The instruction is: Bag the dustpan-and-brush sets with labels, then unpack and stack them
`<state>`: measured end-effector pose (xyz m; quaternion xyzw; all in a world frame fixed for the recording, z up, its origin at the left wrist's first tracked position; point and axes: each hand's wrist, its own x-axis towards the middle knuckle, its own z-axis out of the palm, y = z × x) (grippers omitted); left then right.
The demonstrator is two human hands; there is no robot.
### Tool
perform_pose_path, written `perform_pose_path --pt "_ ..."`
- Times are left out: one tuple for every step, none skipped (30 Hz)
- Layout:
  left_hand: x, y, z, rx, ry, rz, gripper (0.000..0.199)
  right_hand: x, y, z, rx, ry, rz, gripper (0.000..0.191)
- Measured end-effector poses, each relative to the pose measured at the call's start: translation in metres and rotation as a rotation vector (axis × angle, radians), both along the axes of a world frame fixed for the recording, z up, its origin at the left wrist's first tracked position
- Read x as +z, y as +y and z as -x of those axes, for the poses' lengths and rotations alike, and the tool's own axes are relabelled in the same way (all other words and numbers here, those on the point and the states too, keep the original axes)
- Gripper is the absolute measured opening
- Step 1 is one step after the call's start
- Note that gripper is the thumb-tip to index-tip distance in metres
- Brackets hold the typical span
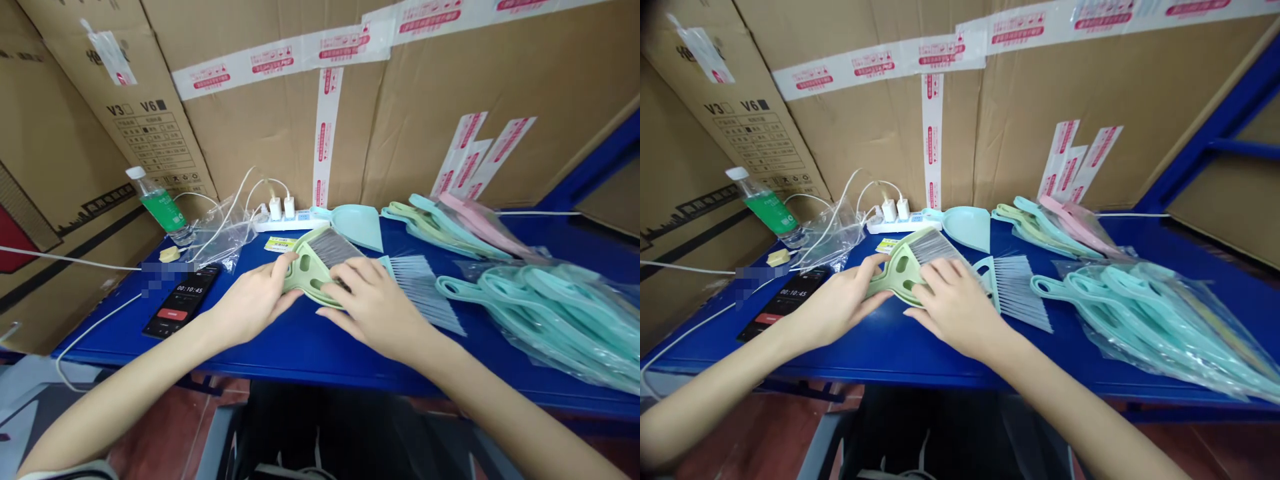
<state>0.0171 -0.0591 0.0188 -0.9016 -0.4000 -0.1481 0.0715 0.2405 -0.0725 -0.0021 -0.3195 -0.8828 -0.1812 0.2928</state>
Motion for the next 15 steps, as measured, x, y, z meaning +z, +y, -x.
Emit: perform_pose_path --pt "0.0 -0.001 -0.001 -0.01 0.007 -0.021 0.036 -0.003 -0.002 0.005 -0.009 -0.001 0.047 0.016" --pt "0.0 -0.002 -0.002 -0.019 0.014 -0.04 0.036 -0.005 -0.002 0.008 -0.021 0.027 0.103 0.017" --pt "0.001 -0.002 -0.003 -0.027 0.018 -0.055 0.036 -0.007 -0.002 0.009 -0.027 0.069 0.163 0.019" --pt "0.002 -0.002 -0.004 -0.036 0.019 -0.062 0.036 -0.008 -0.001 0.009 -0.035 0.117 0.217 0.022" --pt "0.004 -0.001 -0.006 -0.044 0.014 -0.063 0.036 -0.009 -0.001 0.009 -0.044 0.158 0.259 0.024" --pt "0.007 0.0 -0.008 -0.054 0.005 -0.061 0.037 -0.008 -0.001 0.007 -0.055 0.194 0.281 0.027" --pt "0.01 0.001 -0.01 -0.066 -0.007 -0.059 0.037 -0.007 -0.002 0.005 -0.071 0.223 0.286 0.028" --pt "0.014 0.003 -0.013 -0.084 -0.017 -0.054 0.036 -0.006 -0.003 0.002 -0.089 0.247 0.282 0.028" --pt "0.018 0.005 -0.017 -0.104 -0.024 -0.045 0.036 -0.004 -0.005 -0.001 -0.108 0.266 0.273 0.029" --pt "0.022 0.007 -0.021 -0.122 -0.024 -0.037 0.036 -0.003 -0.006 -0.005 -0.127 0.282 0.258 0.029" --pt "0.026 0.008 -0.025 -0.137 -0.016 -0.029 0.036 -0.001 -0.008 -0.008 -0.145 0.292 0.243 0.03" --pt "0.03 0.01 -0.03 -0.144 -0.001 -0.025 0.037 0.0 -0.009 -0.013 -0.16 0.3 0.229 0.031" --pt "0.034 0.012 -0.034 -0.145 0.018 -0.022 0.038 0.002 -0.01 -0.017 -0.163 0.304 0.217 0.033" --pt "0.038 0.013 -0.039 -0.142 0.036 -0.024 0.038 0.003 -0.011 -0.021 -0.158 0.306 0.208 0.035" --pt "0.041 0.014 -0.043 -0.137 0.048 -0.025 0.039 0.005 -0.012 -0.024 -0.147 0.308 0.205 0.037"
